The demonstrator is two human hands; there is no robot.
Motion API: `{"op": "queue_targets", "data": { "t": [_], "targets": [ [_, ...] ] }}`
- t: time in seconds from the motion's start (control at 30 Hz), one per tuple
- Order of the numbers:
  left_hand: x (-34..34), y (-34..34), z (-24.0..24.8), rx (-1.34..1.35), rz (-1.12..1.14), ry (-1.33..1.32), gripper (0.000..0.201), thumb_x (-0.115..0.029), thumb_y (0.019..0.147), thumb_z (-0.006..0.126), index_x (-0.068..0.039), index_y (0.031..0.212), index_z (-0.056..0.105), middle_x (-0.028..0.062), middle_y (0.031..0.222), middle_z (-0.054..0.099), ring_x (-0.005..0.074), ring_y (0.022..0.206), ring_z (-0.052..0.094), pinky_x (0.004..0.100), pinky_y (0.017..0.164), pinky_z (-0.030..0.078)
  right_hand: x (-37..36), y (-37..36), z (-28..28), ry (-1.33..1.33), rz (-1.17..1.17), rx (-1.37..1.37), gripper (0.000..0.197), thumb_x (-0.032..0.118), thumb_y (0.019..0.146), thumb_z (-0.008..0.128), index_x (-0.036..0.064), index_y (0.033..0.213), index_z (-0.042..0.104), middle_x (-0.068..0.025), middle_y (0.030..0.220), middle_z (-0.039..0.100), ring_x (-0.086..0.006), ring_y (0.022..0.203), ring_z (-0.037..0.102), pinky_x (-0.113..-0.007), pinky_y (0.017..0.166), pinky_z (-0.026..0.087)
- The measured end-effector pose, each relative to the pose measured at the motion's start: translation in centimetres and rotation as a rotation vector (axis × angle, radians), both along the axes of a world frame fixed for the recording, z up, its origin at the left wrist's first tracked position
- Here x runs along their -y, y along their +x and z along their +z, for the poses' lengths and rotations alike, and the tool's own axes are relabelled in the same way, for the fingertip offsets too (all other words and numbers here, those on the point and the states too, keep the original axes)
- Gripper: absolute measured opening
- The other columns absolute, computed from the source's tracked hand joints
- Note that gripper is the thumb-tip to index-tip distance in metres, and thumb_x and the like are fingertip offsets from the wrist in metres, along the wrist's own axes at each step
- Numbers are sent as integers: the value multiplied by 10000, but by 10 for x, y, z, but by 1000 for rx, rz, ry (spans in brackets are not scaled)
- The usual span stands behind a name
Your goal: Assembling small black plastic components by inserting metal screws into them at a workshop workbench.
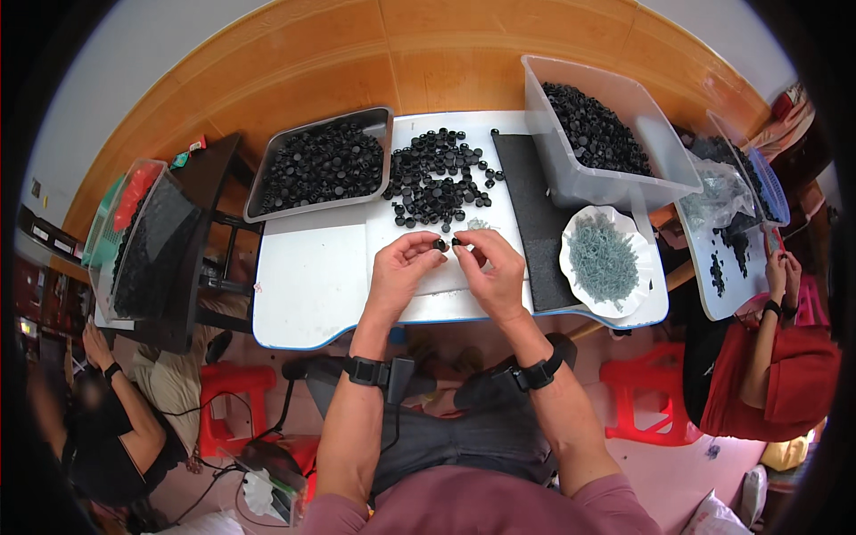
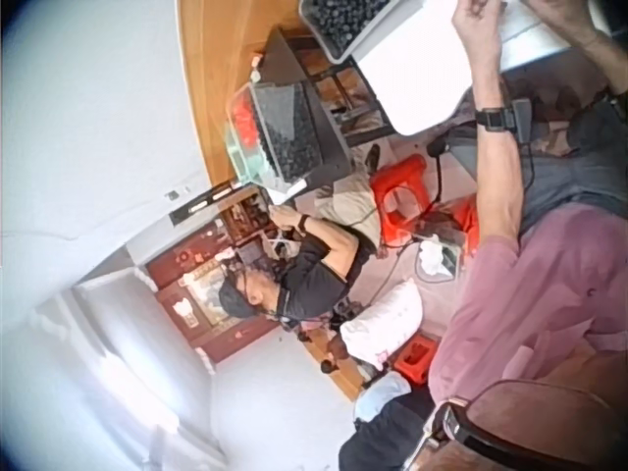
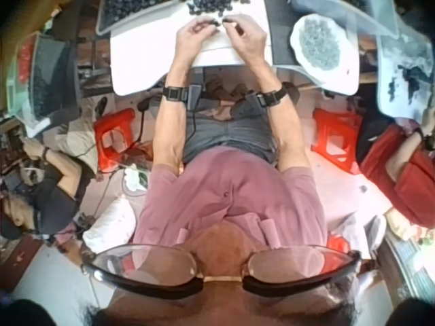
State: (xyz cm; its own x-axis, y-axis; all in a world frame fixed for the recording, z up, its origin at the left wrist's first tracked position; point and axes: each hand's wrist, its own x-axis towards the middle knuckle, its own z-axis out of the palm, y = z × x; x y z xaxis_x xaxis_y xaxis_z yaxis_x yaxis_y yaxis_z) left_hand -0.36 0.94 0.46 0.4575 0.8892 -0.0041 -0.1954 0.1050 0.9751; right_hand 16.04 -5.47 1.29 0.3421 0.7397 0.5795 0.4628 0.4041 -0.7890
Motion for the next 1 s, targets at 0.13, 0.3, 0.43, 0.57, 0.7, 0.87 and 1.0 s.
{"op": "queue_targets", "data": {
  "t": [0.13,0.3,0.43,0.57,0.7,0.87,1.0],
  "targets": [
    [0,-1,-1,7,16,11,288,0,977,672,47,1260,656,111,1084,747,158,964,724,278,887,580,-1,-1,-3,-5,20,14,206,0,866,767,-1,1070,741,-107,959,730,-163,684,673,-271,591,535],
    [2,-2,-1,8,-7,23,291,-4,985,665,51,1271,661,111,1077,749,151,956,723,274,888,579,-1,-1,-4,26,45,31,198,-27,880,749,5,1075,751,-99,988,736,-143,740,687,-247,625,549],
    [1,-2,-1,-18,-19,35,305,-20,996,664,64,1289,658,123,1118,744,163,974,723,284,885,589,-3,-1,-2,41,46,70,209,-39,856,754,-8,1061,729,-141,949,722,-241,733,706,-309,607,549],
    [0,-2,-1,-30,-33,40,310,-35,1006,656,64,1300,655,128,1121,748,163,972,728,278,883,587,-4,0,-2,52,56,91,214,-43,853,748,-9,1063,727,-144,940,722,-260,735,710,-323,617,559],
    [1,-3,1,-52,-33,29,311,-49,1018,644,64,1307,653,135,1117,756,165,974,736,275,888,583,-3,0,-3,41,55,78,209,-37,855,749,-9,1061,728,-147,943,724,-266,745,717,-335,631,568],
    [1,-2,2,-40,-36,23,309,-56,1025,638,64,1309,652,136,1107,760,164,973,738,277,894,581,-3,0,-2,46,26,48,203,-34,857,747,-9,1057,730,-148,948,726,-269,756,722,-334,632,569],
    [0,-2,0,-37,-24,19,303,-55,1023,642,64,1301,656,139,1103,760,165,971,739,274,894,583,-3,1,-3,51,40,68,202,-33,858,742,-5,1058,733,-145,949,727,-270,764,727,-332,637,575]
  ]
}}
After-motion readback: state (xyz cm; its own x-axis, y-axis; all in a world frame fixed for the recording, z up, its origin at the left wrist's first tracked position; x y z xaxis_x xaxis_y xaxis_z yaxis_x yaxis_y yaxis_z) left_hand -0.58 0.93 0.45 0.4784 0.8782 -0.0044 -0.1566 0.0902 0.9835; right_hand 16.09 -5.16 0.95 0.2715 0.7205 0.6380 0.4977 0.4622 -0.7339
